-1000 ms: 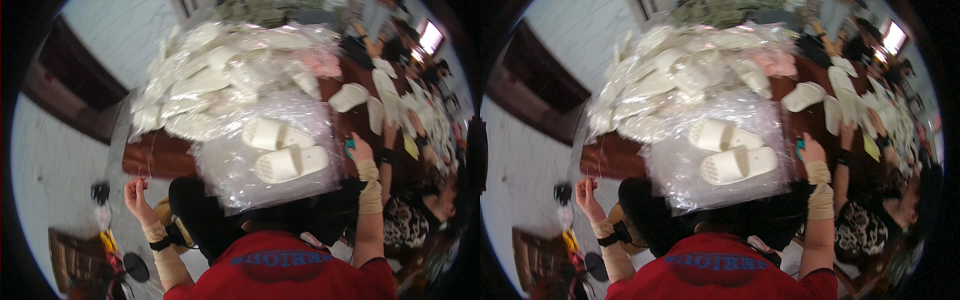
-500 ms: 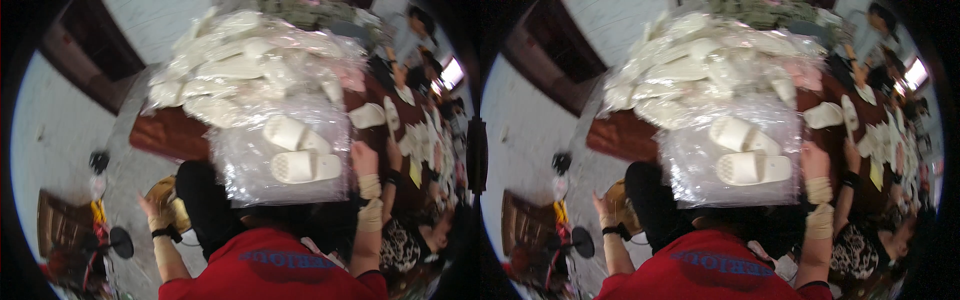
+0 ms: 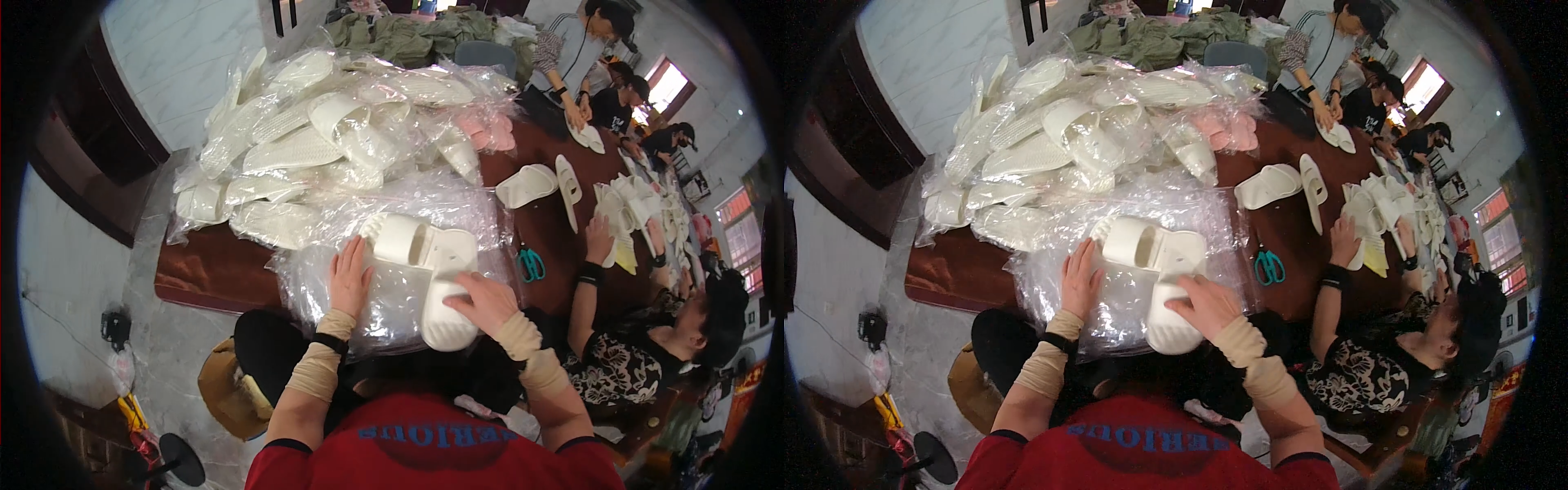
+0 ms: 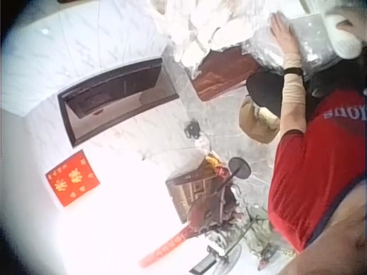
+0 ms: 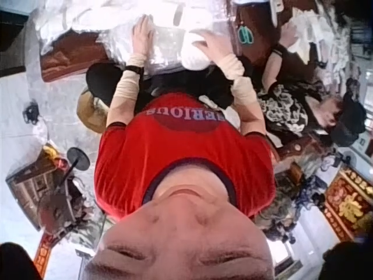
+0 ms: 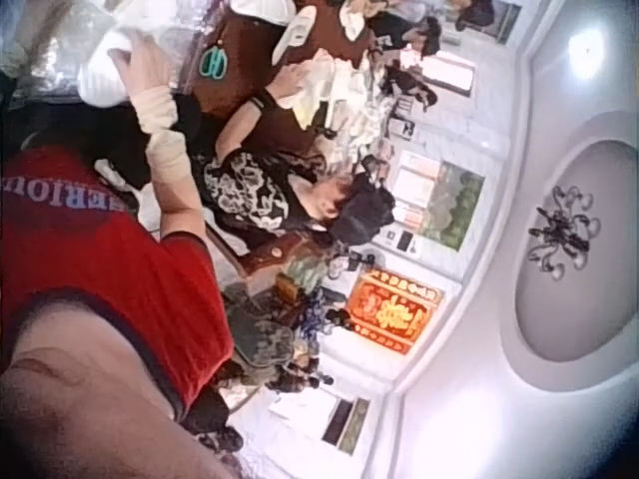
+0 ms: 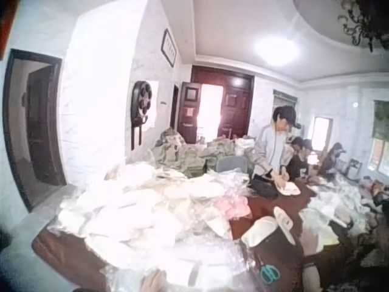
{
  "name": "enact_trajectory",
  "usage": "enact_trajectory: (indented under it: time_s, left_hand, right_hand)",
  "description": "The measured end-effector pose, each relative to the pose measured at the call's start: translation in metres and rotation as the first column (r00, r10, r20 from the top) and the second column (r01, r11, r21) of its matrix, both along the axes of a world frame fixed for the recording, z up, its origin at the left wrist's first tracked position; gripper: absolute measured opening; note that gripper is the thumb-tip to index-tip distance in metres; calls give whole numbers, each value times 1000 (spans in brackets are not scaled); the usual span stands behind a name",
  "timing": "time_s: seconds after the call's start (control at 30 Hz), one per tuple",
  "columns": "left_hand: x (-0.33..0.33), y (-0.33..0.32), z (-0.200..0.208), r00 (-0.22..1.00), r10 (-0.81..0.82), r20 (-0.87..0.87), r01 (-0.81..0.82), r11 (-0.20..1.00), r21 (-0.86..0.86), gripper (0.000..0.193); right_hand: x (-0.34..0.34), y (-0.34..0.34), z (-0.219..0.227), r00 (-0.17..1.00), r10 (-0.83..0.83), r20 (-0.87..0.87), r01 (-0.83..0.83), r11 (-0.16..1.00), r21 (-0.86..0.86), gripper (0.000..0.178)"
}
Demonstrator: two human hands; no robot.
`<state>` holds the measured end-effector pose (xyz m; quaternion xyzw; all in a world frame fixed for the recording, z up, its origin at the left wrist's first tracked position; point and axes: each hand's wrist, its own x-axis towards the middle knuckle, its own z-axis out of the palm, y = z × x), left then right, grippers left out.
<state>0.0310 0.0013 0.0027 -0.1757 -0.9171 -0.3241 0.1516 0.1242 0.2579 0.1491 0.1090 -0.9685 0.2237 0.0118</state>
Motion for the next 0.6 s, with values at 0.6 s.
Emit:
enact_trajectory:
  time_s: [0.6]
  left_hand:
    - [3,10,7,999,-3,43,3,1000,-2,62]
  right_hand:
    - [-110,14,-32,858,500,115,-512,819,259,27]
